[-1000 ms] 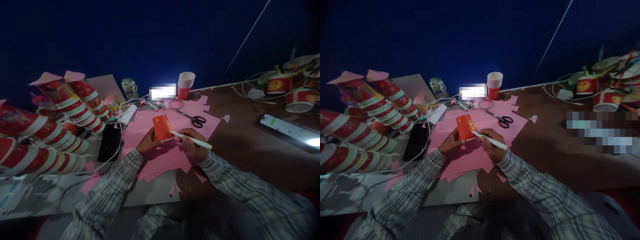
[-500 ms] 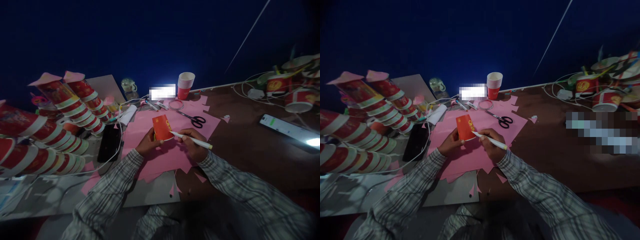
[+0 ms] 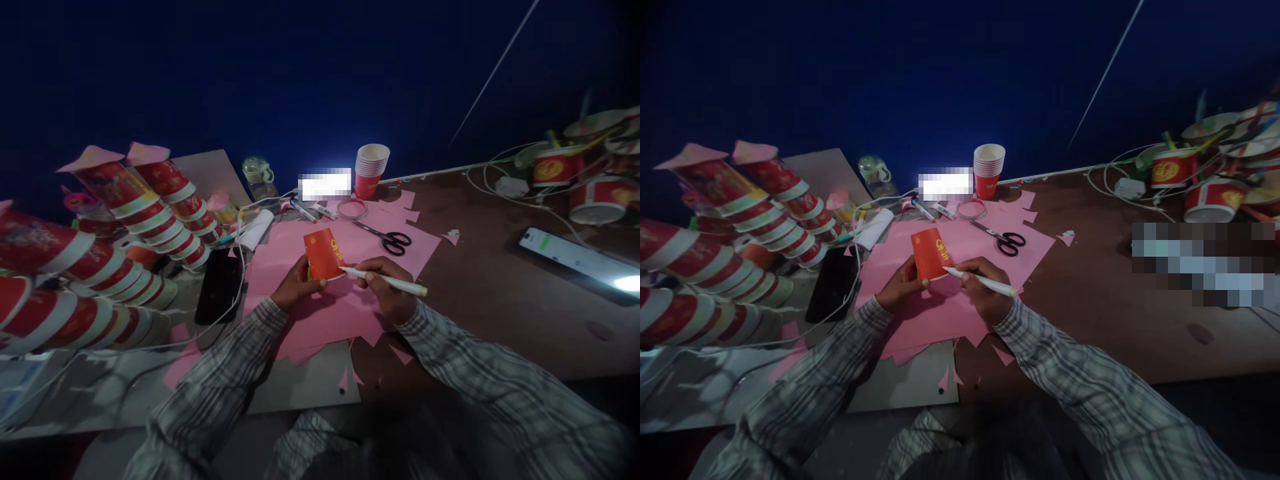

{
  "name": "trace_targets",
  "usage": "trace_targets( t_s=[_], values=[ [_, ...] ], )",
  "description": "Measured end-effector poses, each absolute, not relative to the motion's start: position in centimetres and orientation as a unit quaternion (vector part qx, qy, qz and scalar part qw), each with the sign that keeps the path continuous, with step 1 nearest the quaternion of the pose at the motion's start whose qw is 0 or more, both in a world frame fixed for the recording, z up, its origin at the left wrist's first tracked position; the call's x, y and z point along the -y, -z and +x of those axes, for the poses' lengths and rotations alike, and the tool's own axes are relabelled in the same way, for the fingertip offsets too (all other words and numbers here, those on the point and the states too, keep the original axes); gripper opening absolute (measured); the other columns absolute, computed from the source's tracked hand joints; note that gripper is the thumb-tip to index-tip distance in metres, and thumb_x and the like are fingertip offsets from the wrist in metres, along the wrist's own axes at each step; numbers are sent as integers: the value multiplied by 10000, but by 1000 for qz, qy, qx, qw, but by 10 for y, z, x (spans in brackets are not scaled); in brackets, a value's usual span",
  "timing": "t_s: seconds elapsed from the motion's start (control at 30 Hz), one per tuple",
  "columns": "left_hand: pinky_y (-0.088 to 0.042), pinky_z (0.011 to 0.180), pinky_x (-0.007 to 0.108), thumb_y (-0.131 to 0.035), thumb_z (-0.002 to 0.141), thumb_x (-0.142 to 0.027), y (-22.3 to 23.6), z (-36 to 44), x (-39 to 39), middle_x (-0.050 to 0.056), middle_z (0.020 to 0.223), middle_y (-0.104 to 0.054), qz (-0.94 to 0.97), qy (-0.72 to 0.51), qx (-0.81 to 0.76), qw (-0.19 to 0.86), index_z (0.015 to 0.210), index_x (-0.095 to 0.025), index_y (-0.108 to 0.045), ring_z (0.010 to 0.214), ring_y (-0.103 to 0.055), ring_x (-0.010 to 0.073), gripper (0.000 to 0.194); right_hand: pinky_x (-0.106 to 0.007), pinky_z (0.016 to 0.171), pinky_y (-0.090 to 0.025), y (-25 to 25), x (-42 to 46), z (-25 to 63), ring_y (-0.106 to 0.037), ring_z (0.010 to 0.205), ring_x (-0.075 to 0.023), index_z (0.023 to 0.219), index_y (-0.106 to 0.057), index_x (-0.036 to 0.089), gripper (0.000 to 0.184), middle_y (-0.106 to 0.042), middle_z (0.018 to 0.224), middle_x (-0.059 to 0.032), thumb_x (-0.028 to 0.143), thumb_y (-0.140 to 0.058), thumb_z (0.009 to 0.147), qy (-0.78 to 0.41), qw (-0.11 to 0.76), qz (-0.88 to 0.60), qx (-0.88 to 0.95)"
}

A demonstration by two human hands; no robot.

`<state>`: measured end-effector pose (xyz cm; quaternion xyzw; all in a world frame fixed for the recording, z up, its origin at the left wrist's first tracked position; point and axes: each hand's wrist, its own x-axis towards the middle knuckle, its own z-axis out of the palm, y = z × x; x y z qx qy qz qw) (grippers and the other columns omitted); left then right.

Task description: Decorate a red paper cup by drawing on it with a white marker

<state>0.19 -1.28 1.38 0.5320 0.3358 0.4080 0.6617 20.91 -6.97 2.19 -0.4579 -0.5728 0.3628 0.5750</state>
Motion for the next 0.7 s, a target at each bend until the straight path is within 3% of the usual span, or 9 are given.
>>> trace_targets(
  t_s=[0.7],
  values=[
    [-481, 1000, 436, -924, 578, -427, -15, 4, 14, 98, 1220, -669, 541, -405, -344, 652, 1204, -200, -623, 1151, -609, 294, 731, -291, 556, -571, -30, 68, 208, -694, 621, -172, 951, -696, 181, 313, -733, 712, -44, 462, -558, 952, -280, 578, -447, 623]
  ],
)
